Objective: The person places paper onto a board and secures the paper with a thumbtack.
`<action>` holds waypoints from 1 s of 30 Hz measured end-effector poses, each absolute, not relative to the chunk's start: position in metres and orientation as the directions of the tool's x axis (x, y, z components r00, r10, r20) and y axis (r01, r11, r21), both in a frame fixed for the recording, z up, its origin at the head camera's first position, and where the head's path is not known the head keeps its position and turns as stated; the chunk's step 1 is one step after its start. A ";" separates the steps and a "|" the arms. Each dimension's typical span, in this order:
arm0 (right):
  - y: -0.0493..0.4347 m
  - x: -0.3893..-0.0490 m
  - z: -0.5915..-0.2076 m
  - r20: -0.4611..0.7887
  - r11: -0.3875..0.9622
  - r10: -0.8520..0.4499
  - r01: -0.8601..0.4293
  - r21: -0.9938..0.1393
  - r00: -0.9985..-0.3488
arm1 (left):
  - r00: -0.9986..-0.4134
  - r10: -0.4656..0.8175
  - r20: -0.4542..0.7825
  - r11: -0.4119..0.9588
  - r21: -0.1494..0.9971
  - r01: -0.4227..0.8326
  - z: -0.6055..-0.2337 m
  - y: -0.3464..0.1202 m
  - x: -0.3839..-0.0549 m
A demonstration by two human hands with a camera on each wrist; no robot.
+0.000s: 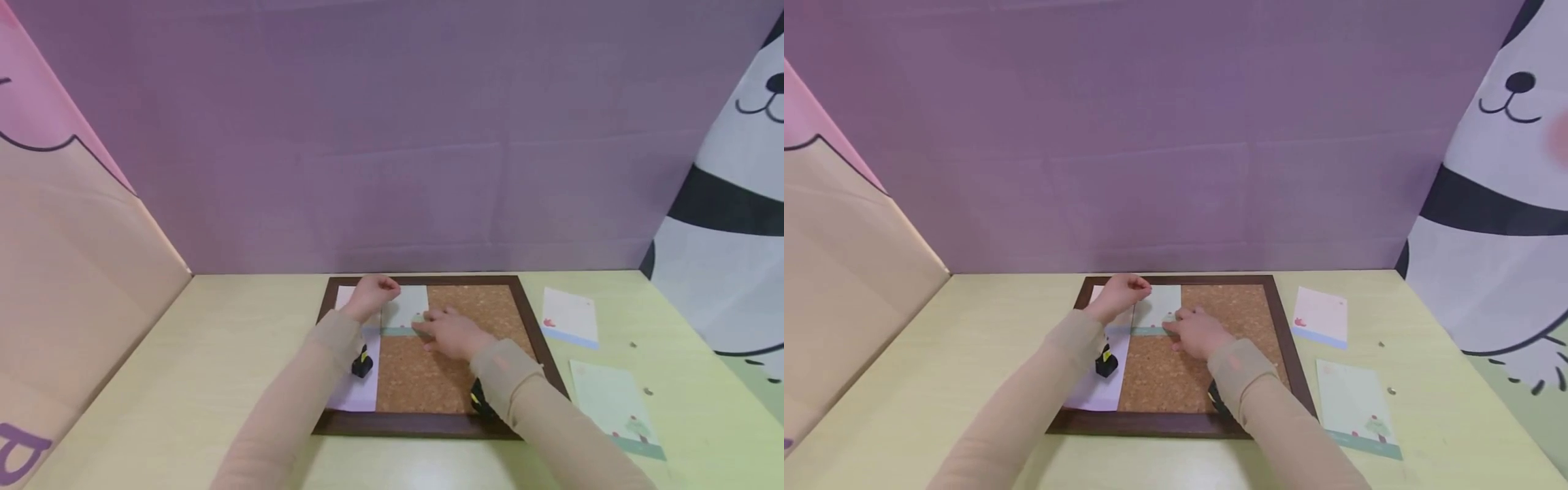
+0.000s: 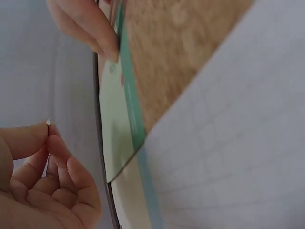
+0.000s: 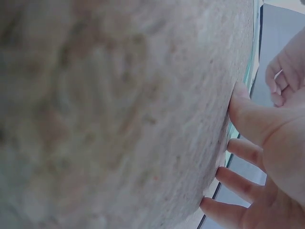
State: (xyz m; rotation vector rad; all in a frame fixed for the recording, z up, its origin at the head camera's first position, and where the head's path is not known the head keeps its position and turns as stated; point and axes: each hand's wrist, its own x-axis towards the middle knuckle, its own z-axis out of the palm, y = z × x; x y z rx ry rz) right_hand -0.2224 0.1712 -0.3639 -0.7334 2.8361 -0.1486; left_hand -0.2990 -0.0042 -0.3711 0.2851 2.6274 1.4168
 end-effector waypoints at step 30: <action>0.166 -0.217 -0.363 -0.145 0.857 -0.514 -0.497 -0.138 -0.846 | -0.939 0.337 -0.063 0.785 0.569 0.244 -0.506 0.022 -0.471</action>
